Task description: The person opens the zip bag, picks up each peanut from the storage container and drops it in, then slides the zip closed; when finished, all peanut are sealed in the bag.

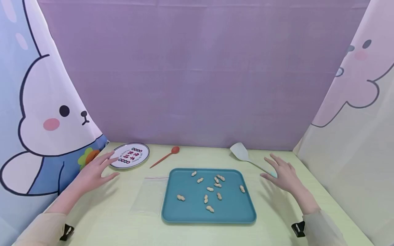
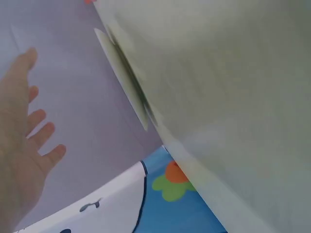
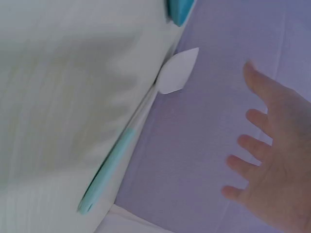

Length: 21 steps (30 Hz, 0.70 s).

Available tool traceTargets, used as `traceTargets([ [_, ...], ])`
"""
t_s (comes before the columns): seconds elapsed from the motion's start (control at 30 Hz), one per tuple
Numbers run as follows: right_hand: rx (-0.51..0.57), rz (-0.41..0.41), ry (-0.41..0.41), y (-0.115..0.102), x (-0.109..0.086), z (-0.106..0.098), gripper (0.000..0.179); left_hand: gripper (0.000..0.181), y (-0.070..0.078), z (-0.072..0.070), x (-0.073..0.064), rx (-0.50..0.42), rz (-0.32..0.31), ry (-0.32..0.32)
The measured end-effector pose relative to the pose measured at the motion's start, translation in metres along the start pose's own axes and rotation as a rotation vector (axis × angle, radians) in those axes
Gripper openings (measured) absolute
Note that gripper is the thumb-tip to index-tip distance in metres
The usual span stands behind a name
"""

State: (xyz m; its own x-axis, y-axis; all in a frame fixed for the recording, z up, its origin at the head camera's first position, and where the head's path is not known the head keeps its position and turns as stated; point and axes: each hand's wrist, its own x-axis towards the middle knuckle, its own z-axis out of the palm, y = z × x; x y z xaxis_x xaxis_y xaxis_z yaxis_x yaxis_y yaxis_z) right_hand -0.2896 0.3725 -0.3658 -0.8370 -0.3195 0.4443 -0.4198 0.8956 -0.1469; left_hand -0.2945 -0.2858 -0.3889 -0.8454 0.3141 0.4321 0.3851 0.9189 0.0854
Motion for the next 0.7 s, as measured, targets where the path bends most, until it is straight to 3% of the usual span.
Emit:
traceTargets([
  [0.2,0.104,-0.019,0.046,-0.019,0.021,0.001,0.041,0.048,0.01,0.0,0.011,-0.204,-0.088,-0.013],
  [0.37,0.143,-0.037,0.116,-0.042,0.044,0.011,0.029,0.034,0.019,0.004,0.025,-0.328,-0.103,0.027],
  [0.57,0.256,-0.043,0.076,-0.075,0.066,0.028,0.027,0.025,0.029,0.016,0.035,-0.441,-0.115,0.044],
  [0.7,0.35,-0.078,0.044,-0.1,0.081,0.043,0.027,0.021,0.037,0.026,0.037,-0.491,-0.08,0.024],
])
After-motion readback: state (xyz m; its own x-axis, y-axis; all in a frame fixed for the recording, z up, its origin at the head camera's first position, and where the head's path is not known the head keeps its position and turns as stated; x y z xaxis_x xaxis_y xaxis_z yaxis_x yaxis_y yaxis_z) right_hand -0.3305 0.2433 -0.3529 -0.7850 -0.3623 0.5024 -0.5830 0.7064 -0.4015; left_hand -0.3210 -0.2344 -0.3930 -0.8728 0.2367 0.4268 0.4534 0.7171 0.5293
